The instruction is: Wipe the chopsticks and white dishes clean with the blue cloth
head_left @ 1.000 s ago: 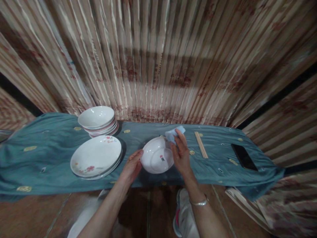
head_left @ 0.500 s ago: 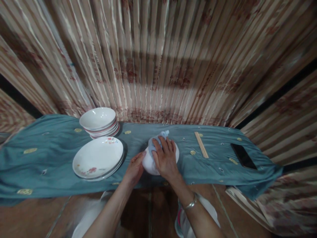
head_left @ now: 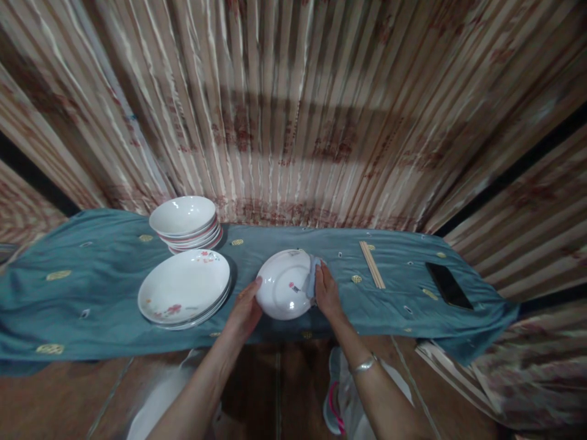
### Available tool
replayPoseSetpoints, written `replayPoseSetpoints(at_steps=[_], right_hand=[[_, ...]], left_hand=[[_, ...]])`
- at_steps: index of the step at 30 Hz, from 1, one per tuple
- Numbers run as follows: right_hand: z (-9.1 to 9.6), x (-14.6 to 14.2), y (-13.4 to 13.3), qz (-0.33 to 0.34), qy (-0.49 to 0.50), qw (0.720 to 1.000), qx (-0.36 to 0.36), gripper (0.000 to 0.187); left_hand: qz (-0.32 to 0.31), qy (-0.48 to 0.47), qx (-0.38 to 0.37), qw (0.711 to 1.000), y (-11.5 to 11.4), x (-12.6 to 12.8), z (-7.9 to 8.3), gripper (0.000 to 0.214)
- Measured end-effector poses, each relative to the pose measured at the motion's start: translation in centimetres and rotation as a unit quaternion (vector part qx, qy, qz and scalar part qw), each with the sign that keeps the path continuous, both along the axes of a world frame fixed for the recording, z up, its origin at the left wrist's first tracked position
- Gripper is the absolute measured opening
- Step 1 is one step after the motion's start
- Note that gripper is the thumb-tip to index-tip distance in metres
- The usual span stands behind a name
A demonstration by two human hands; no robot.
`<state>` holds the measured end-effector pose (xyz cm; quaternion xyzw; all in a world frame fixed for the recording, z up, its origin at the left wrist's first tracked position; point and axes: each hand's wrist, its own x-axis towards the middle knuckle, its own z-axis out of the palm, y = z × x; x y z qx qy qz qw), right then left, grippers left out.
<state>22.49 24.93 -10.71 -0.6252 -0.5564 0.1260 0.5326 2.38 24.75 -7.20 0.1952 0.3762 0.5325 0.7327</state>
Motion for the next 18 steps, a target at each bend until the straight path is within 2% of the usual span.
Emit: replayPoseSetpoints(at_steps=[3,5,7,10,13,18], right_hand=[[-0.7,0.1,0.0,-0.023,0.033,0.998,-0.042,0.064],[-0.1,0.0,-0.3,-0.024,0.028,0.998,-0.05,0.068],[1.2,-0.2,-0.7,-0.008,0.0,1.0,-0.028,0.064],[3.6,-0.7,-1.5,0.019,-0.091,0.995,0.038,0.05],[5.3,-1.6,-2.1,0.036,-0.212,0.973,0.085,0.046],[5.8,-4.2,-2.9,0.055,-0.341,0.931,0.117,0.049]], left_hand=[[-0.004,0.001,-0.006,1.0,-0.1,-0.1,0.0,0.044],[-0.009,0.004,0.001,1.0,-0.1,-0.1,0.0,0.043],[-0.017,0.005,0.016,1.0,-0.2,-0.1,0.1,0.042],[-0.023,0.006,0.033,0.999,-0.4,0.1,0.4,0.041],[-0.019,0.007,0.04,0.999,-0.6,0.4,0.9,0.04],[-0.036,-0.018,0.067,0.997,-0.8,0.8,0.9,0.035]])
